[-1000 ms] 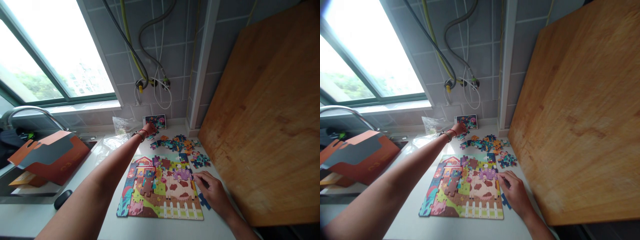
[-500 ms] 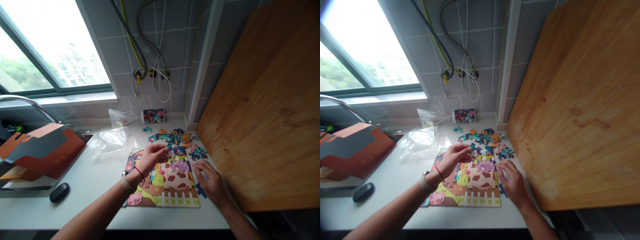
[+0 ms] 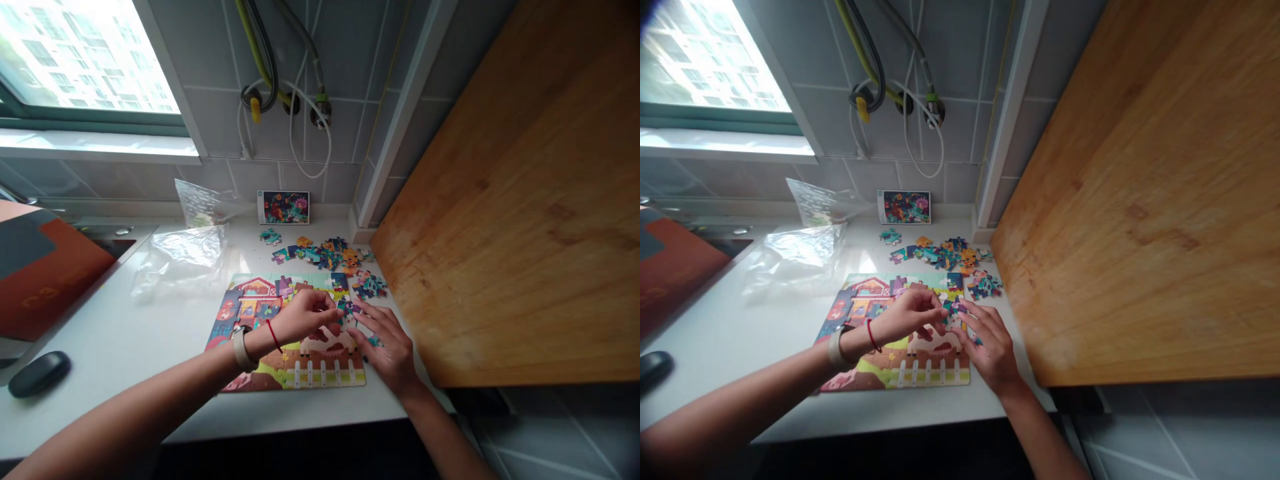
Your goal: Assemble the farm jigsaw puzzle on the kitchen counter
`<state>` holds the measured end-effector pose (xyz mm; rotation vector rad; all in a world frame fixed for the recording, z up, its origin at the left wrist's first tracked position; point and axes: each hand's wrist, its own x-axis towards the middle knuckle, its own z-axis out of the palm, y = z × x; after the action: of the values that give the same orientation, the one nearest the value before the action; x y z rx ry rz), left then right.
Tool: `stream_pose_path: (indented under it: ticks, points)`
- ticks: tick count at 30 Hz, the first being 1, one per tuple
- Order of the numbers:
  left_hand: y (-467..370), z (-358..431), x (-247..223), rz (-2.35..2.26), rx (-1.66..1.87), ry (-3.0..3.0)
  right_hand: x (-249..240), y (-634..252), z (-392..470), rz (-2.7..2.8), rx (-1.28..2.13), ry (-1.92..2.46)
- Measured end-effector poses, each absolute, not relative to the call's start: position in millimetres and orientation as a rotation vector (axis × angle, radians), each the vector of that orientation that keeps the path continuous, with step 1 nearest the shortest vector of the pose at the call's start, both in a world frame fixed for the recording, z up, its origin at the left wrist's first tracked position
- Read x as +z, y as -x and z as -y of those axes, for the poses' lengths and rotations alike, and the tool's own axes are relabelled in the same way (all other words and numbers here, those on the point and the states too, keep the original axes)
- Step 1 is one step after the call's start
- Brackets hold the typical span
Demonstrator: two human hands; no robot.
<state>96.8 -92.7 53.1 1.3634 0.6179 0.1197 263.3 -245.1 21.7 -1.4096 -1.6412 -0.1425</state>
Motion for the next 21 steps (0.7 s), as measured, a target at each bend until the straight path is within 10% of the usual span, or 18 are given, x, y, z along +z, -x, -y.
stream_pose_path:
  ticks: [9,21]
  points:
    - [-60,62,42,-0.463,0.634,-2.432,16,-280,243,1.769,0.231,1.408]
    - [-46,67,35,0.209,0.294,-2.609,22,-267,246,2.016,0.279,1.561]
